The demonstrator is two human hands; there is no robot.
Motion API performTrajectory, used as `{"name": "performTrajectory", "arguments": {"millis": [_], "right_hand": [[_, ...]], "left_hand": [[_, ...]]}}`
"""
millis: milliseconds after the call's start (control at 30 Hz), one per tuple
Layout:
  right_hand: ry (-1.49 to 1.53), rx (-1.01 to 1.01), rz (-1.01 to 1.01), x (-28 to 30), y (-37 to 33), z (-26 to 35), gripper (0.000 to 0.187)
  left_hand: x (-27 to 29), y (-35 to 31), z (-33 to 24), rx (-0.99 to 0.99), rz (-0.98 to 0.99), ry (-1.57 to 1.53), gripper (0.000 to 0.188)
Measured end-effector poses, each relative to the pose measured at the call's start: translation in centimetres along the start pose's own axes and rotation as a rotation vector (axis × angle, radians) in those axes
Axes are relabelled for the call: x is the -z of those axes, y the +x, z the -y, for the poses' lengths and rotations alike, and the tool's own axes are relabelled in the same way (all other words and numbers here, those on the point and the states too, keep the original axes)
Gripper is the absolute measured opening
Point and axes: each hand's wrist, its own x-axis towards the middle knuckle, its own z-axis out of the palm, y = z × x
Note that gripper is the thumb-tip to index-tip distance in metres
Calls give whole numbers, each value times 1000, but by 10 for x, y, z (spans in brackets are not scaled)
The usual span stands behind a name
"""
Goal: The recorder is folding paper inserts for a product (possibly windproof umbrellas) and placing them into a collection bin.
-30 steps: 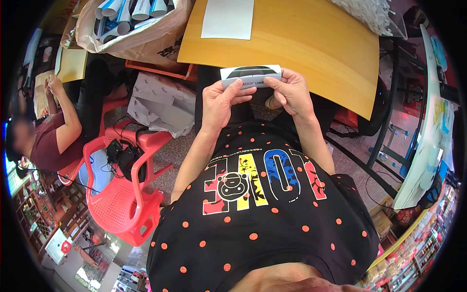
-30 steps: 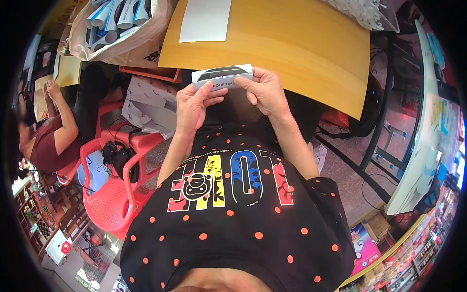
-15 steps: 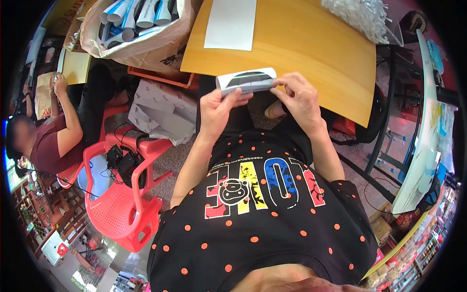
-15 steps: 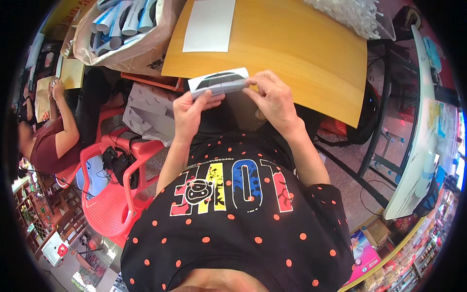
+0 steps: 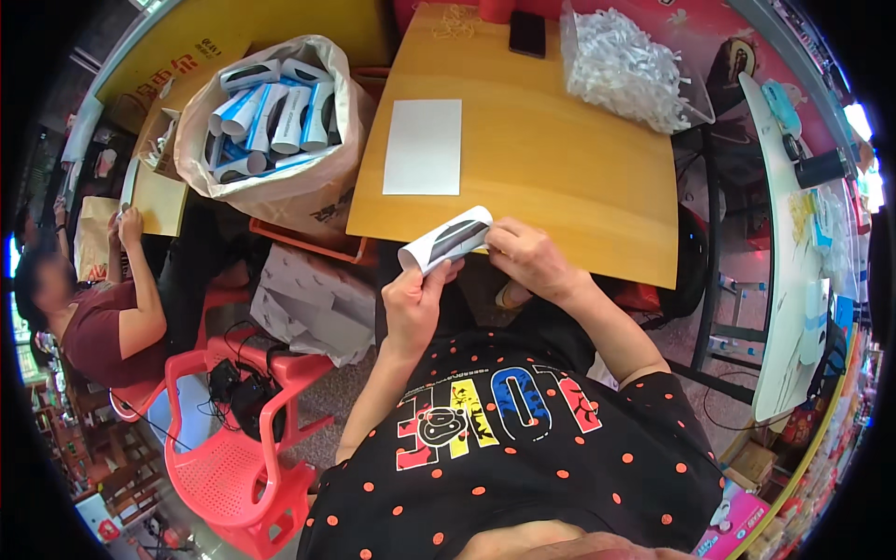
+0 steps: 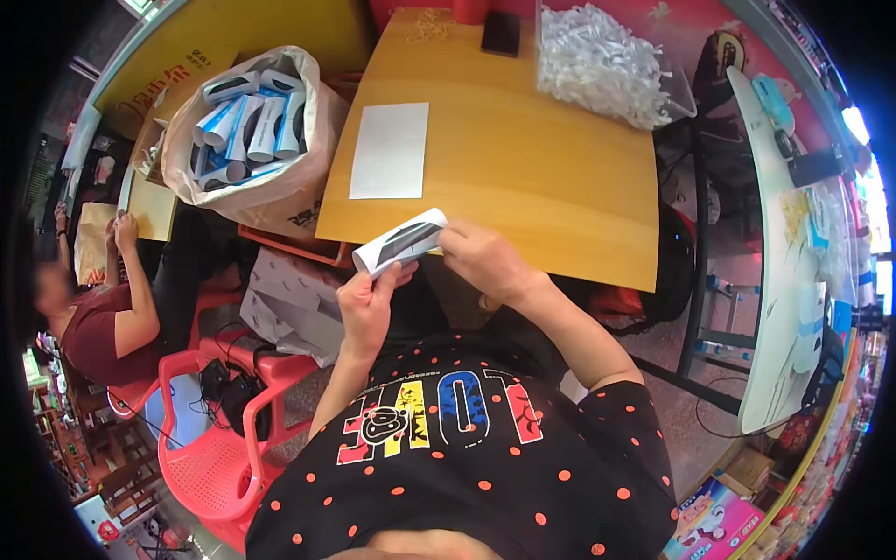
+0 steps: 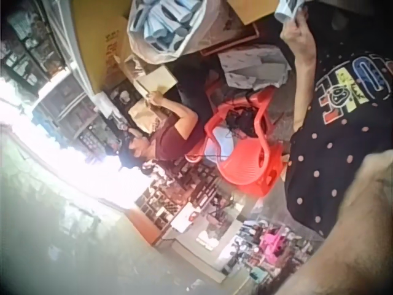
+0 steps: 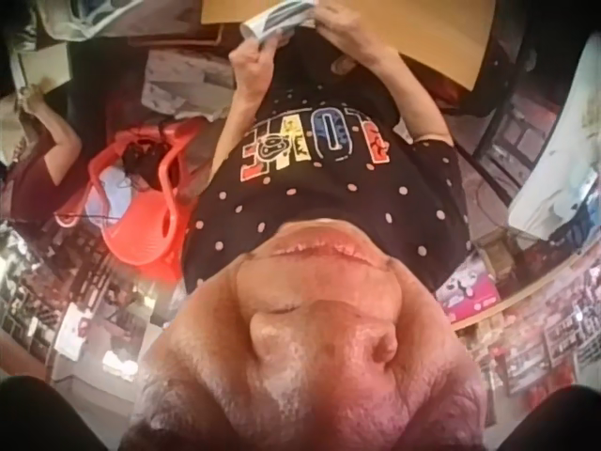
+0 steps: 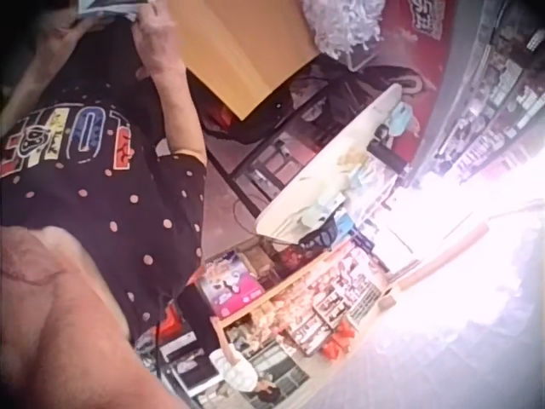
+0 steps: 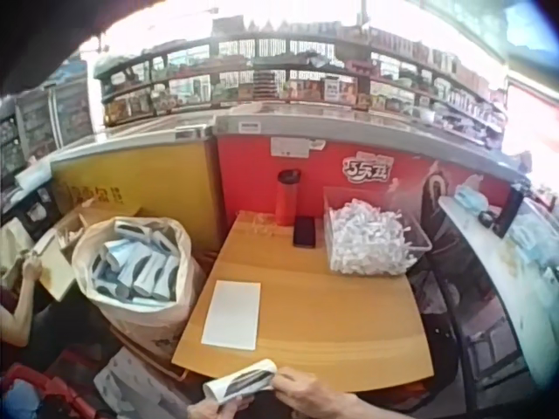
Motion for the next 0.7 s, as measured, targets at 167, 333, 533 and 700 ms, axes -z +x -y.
{"name": "performTrajectory", "arguments": {"millis": [167,333,533,700], "right_hand": [[-28,-42,20,-2,2,2,15],[-43,-24,-42,-5,3,6,16],[-27,5,-72,-8,2,5,16],[3,-16,-63,-9,0,1,15]], "left_hand": [[-4,1,-3,-69,-66,32,17],[-4,0,-2,-80,-74,-2,17],[-2,-5,-2,-46,-37,41,21],[-2,-5,1,-70,-45,103,20]]}}
